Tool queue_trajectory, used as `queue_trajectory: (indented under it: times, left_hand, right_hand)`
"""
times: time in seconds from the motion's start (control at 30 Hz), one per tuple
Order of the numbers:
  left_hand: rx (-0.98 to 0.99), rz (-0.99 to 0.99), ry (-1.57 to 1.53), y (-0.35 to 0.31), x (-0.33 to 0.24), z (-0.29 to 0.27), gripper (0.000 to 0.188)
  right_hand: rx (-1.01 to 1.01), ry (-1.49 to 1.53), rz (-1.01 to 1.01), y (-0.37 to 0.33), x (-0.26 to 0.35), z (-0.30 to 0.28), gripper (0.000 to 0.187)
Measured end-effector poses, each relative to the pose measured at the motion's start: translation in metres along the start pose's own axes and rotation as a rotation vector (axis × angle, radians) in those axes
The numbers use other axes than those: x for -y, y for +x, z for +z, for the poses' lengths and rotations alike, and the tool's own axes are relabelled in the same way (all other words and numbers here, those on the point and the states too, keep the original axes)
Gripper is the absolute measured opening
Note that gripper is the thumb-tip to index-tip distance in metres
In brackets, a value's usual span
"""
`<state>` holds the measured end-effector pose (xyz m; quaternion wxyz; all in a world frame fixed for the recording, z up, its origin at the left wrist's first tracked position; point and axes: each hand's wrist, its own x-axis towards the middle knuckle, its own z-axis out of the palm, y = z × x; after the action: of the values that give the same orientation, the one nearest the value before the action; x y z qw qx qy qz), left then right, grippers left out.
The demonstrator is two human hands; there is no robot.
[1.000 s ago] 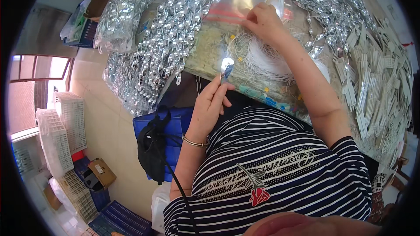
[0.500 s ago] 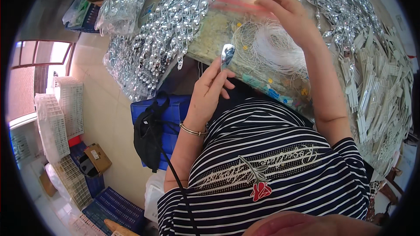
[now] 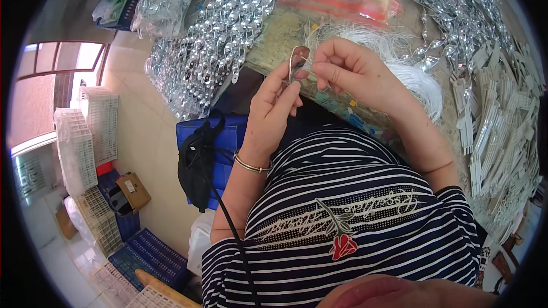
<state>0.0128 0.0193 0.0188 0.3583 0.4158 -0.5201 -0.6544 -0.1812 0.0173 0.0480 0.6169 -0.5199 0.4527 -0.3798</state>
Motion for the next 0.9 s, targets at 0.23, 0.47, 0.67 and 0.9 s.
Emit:
queue_trajectory:
  times: [0.23,0.47,0.67,0.9]
  left_hand:
    - [-0.029,0.090,0.128,-0.0002,-0.0013,0.0085,0.042]
    - [-0.029,0.192,0.224,-0.0007,0.0008,0.0087,0.042]
    - [-0.033,0.215,0.266,-0.0011,0.0032,0.0079,0.039]
    - [-0.041,0.193,0.263,-0.0017,0.0005,0.0088,0.038]
  right_hand:
    - [-0.034,0.018,0.010,-0.0022,-0.0035,-0.0055,0.008]
    - [-0.018,0.014,-0.003,-0.0019,-0.0048,-0.0057,0.007]
    - [-0.019,0.021,-0.020,-0.0026,-0.0057,-0.0037,0.007]
    - [-0.016,0.038,-0.001,-0.0027,-0.0049,-0.0028,0.007]
